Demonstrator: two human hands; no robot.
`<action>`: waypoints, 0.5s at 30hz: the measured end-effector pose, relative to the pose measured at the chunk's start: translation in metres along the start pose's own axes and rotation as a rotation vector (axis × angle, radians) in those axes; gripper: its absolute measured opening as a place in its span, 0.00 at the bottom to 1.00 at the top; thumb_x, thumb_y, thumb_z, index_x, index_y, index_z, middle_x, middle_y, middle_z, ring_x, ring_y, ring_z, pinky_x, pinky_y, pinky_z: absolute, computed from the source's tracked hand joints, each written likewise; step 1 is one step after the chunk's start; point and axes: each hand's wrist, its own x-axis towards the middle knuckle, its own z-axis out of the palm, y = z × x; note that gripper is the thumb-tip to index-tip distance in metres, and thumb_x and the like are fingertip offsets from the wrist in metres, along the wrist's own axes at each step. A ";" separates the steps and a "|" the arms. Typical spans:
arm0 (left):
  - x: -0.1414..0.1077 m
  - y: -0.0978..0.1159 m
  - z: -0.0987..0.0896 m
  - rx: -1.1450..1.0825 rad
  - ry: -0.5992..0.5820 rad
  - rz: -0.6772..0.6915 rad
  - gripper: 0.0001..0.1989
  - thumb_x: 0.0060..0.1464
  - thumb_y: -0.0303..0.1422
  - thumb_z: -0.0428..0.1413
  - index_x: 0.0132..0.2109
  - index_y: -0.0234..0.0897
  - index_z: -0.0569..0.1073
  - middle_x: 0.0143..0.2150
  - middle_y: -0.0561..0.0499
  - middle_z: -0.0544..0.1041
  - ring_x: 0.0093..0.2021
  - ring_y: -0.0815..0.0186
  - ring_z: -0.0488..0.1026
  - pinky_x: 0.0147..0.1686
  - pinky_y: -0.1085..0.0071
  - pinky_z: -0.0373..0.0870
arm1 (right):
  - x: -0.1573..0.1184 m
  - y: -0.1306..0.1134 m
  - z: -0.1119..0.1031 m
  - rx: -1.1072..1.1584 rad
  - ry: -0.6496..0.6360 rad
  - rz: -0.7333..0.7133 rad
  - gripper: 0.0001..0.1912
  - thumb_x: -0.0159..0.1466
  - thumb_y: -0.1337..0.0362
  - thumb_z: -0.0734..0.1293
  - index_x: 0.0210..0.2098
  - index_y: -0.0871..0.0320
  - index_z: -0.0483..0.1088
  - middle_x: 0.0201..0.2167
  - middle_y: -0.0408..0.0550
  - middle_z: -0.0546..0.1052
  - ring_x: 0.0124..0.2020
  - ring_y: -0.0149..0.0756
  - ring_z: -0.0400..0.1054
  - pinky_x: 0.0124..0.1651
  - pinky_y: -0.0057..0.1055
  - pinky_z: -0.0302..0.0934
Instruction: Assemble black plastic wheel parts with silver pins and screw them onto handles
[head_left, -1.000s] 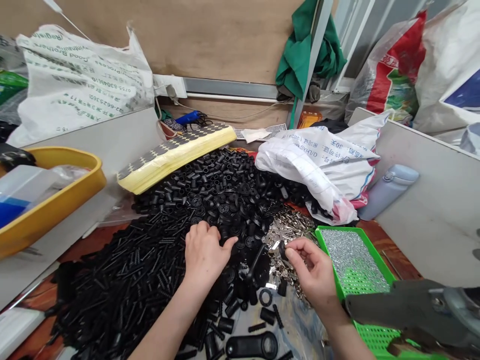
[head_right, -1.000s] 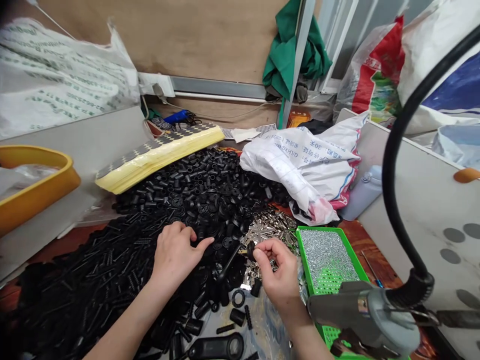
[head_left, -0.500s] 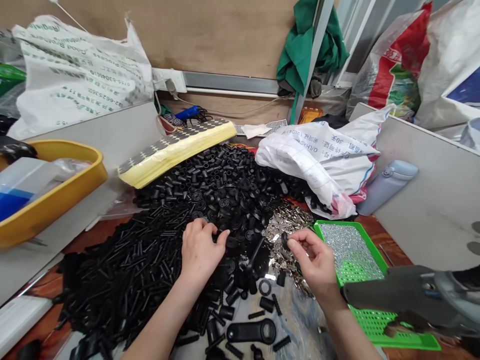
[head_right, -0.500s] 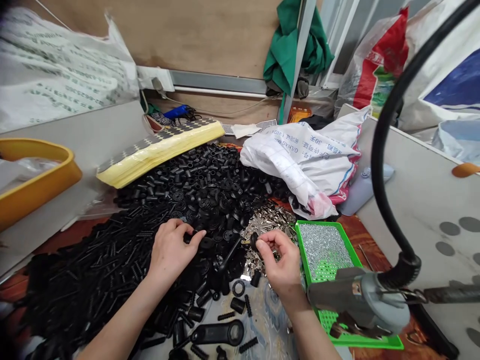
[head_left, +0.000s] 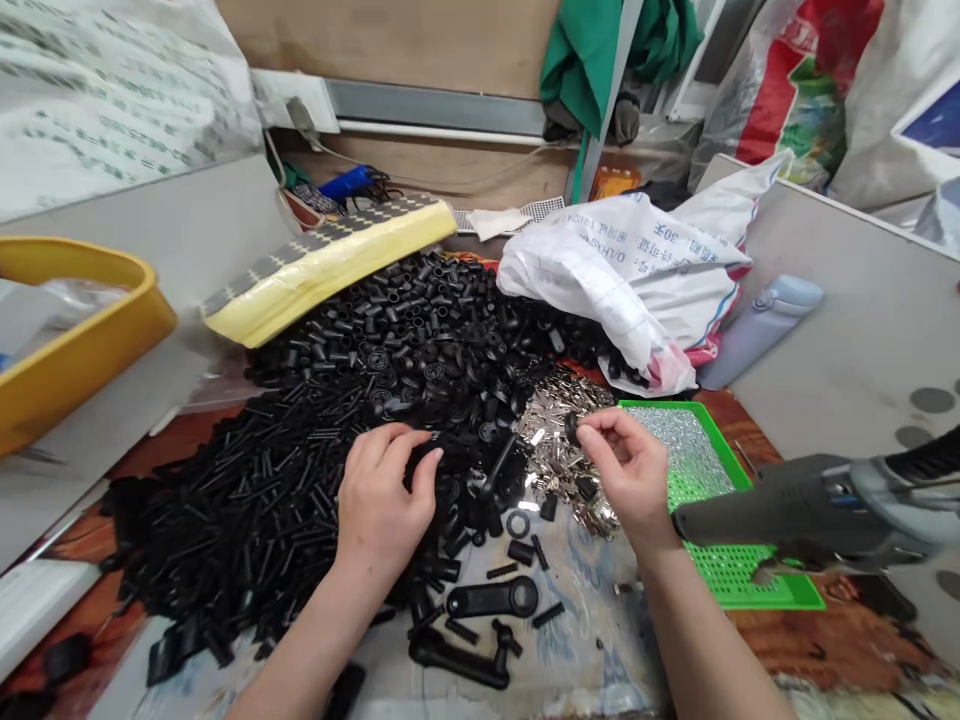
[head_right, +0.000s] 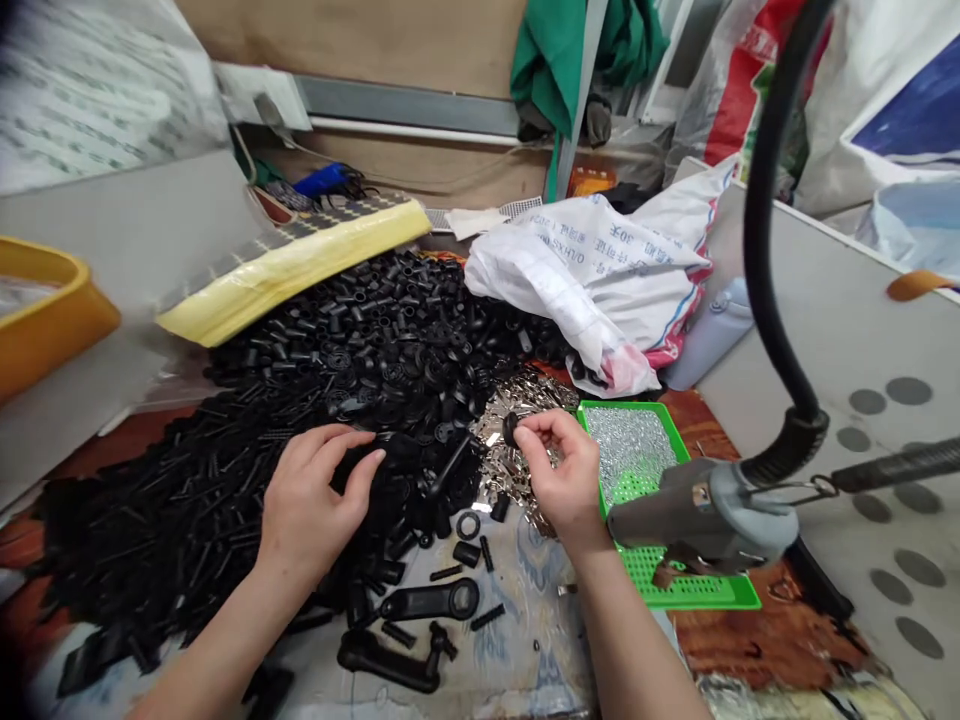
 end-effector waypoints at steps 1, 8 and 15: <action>-0.005 0.004 0.000 -0.073 -0.062 -0.006 0.10 0.58 0.33 0.50 0.38 0.34 0.74 0.37 0.42 0.75 0.41 0.56 0.71 0.44 0.61 0.69 | 0.001 0.000 -0.001 0.007 0.014 0.007 0.05 0.60 0.63 0.66 0.29 0.58 0.70 0.26 0.44 0.71 0.28 0.33 0.66 0.30 0.30 0.60; -0.038 0.021 0.004 -0.084 -0.427 0.040 0.06 0.54 0.29 0.52 0.35 0.38 0.75 0.36 0.46 0.75 0.39 0.56 0.70 0.39 0.61 0.69 | 0.002 -0.003 -0.007 -0.014 0.030 -0.008 0.04 0.60 0.64 0.66 0.30 0.57 0.70 0.27 0.44 0.72 0.30 0.33 0.66 0.32 0.31 0.61; -0.043 0.051 0.021 0.236 -0.405 0.053 0.17 0.53 0.46 0.55 0.31 0.35 0.72 0.33 0.42 0.71 0.37 0.50 0.67 0.36 0.57 0.65 | 0.001 -0.006 -0.006 -0.054 -0.008 -0.056 0.04 0.60 0.65 0.66 0.29 0.57 0.70 0.27 0.44 0.72 0.30 0.33 0.66 0.34 0.31 0.62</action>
